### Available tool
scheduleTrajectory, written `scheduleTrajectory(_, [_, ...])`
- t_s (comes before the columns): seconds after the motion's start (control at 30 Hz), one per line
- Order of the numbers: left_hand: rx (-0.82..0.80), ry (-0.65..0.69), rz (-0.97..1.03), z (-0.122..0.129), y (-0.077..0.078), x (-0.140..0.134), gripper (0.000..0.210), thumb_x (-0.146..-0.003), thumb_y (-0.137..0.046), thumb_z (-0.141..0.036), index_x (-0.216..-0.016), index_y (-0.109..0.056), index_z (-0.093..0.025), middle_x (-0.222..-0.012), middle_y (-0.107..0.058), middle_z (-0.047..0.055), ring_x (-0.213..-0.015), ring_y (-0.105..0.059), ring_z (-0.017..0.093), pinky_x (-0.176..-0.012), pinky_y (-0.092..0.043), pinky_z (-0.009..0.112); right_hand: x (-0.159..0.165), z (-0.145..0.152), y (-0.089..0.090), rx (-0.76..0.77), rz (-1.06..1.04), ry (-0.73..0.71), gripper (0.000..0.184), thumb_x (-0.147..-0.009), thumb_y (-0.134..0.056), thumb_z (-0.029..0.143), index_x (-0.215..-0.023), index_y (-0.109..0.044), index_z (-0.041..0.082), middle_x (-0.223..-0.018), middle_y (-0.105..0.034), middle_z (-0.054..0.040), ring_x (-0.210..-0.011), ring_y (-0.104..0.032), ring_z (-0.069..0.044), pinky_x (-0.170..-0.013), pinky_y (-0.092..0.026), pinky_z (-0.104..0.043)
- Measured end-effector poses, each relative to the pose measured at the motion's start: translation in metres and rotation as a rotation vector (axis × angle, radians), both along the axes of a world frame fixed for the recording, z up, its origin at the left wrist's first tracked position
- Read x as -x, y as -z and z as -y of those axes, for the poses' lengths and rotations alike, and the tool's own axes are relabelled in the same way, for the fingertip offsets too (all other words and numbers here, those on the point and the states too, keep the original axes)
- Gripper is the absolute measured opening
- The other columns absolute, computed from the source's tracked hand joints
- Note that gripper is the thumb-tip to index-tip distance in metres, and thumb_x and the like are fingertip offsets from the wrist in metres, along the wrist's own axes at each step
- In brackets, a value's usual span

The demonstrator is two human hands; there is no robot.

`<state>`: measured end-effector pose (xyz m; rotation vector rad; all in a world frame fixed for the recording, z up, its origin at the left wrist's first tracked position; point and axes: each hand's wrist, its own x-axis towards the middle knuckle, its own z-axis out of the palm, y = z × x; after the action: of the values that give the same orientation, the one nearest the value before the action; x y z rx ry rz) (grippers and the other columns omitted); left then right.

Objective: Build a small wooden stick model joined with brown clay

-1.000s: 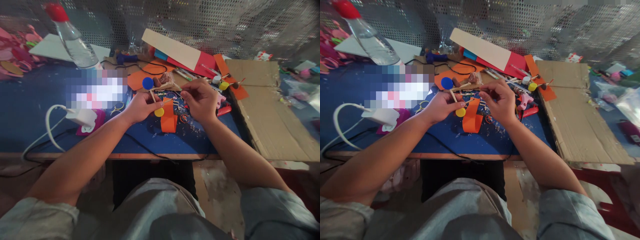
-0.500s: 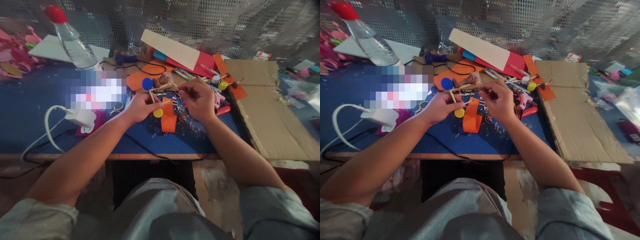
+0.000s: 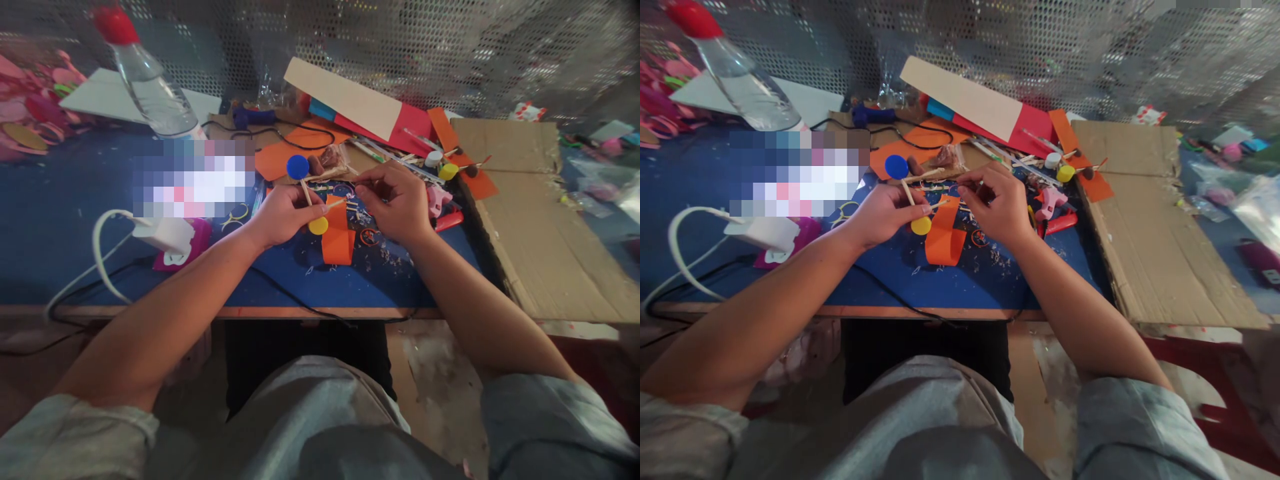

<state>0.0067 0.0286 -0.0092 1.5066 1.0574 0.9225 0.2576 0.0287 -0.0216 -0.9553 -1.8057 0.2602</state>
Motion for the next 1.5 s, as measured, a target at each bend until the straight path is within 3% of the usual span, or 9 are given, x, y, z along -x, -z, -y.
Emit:
scheduleTrajectory(0.13, [-0.001,-0.006,-0.031,0.000,-0.001,0.000,0.013,-0.088,-0.086,-0.021,-0.082,-0.075,-0.017,-0.061,-0.066,-0.002,-0.051,-0.056,0.010,-0.051,-0.042,0.024,0.006,0.006,0.000,0.039,-0.074,-0.178,0.014,-0.103,-0.078,0.032,-0.114,-0.084,0.027,-0.101,-0.079,-0.0042,-0.076,-0.068,-0.016,-0.067,-0.056,-0.032])
scheduleTrajectory(0.23, [-0.011,-0.001,-0.033,0.000,0.000,0.000,0.013,-0.088,-0.087,-0.022,-0.083,-0.076,-0.017,-0.059,-0.065,-0.003,-0.050,-0.056,0.010,-0.051,-0.041,0.024,0.011,0.007,0.000,-0.011,-0.005,-0.218,0.009,-0.100,-0.083,0.030,-0.108,-0.086,0.027,-0.106,-0.081,-0.0044,-0.077,-0.069,-0.016,-0.065,-0.055,-0.031])
scheduleTrajectory(0.4, [0.012,0.003,-0.021,-0.003,0.004,-0.001,0.014,-0.088,-0.087,-0.021,-0.082,-0.076,-0.017,-0.061,-0.066,-0.002,-0.050,-0.057,0.010,-0.050,-0.042,0.025,0.006,0.000,0.001,-0.037,0.062,-0.089,0.010,-0.097,-0.082,0.022,-0.104,-0.086,0.027,-0.097,-0.081,-0.0025,-0.070,-0.065,-0.015,-0.065,-0.056,-0.032])
scheduleTrajectory(0.53, [0.028,-0.004,0.010,-0.003,0.005,-0.001,0.015,-0.088,-0.087,-0.022,-0.082,-0.074,-0.017,-0.063,-0.068,-0.002,-0.052,-0.060,0.011,-0.052,-0.046,0.025,0.000,-0.003,0.005,-0.047,-0.070,0.034,0.010,-0.100,-0.079,0.026,-0.110,-0.083,0.028,-0.098,-0.079,-0.0031,-0.069,-0.063,-0.015,-0.065,-0.057,-0.034])
scheduleTrajectory(0.63, [0.014,-0.014,0.000,-0.002,0.004,-0.001,0.014,-0.088,-0.088,-0.022,-0.083,-0.076,-0.017,-0.062,-0.068,-0.002,-0.052,-0.059,0.011,-0.051,-0.045,0.025,0.003,0.000,0.005,-0.031,-0.128,-0.043,0.014,-0.103,-0.078,0.033,-0.116,-0.081,0.028,-0.099,-0.079,-0.0029,-0.070,-0.064,-0.015,-0.065,-0.058,-0.033])
scheduleTrajectory(0.77, [0.010,-0.011,-0.002,-0.001,0.002,0.000,0.013,-0.088,-0.088,-0.020,-0.084,-0.076,-0.016,-0.062,-0.068,-0.002,-0.050,-0.058,0.010,-0.050,-0.042,0.024,0.010,0.005,0.002,-0.040,0.006,-0.138,0.010,-0.099,-0.083,0.033,-0.107,-0.083,0.027,-0.098,-0.080,-0.0014,-0.069,-0.065,-0.013,-0.064,-0.057,-0.031])
scheduleTrajectory(1.0, [0.028,-0.005,0.001,-0.001,0.001,0.000,0.016,-0.089,-0.088,-0.021,-0.082,-0.075,-0.017,-0.063,-0.068,-0.002,-0.050,-0.059,0.010,-0.049,-0.044,0.025,0.002,-0.002,0.003,-0.111,-0.032,0.052,0.010,-0.100,-0.078,0.024,-0.109,-0.080,0.027,-0.099,-0.078,-0.0045,-0.072,-0.065,-0.015,-0.064,-0.056,-0.034])
scheduleTrajectory(1.23, [0.029,-0.014,-0.003,0.001,-0.003,-0.002,0.010,-0.089,-0.084,-0.015,-0.083,-0.076,-0.015,-0.060,-0.066,-0.003,-0.048,-0.056,0.009,-0.048,-0.041,0.023,0.012,0.006,0.000,-0.050,-0.007,-0.130,0.011,-0.098,-0.081,0.028,-0.110,-0.080,0.027,-0.098,-0.078,-0.0008,-0.071,-0.066,-0.014,-0.064,-0.056,-0.032])
scheduleTrajectory(1.5, [0.056,0.023,0.042,-0.001,-0.001,0.000,0.017,-0.085,-0.089,-0.027,-0.085,-0.076,-0.015,-0.068,-0.070,-0.001,-0.054,-0.058,0.010,-0.052,-0.046,0.024,0.006,-0.002,0.009,-0.021,-0.068,0.020,0.012,-0.101,-0.077,0.031,-0.113,-0.078,0.028,-0.099,-0.075,-0.0015,-0.074,-0.065,-0.015,-0.069,-0.058,-0.034])
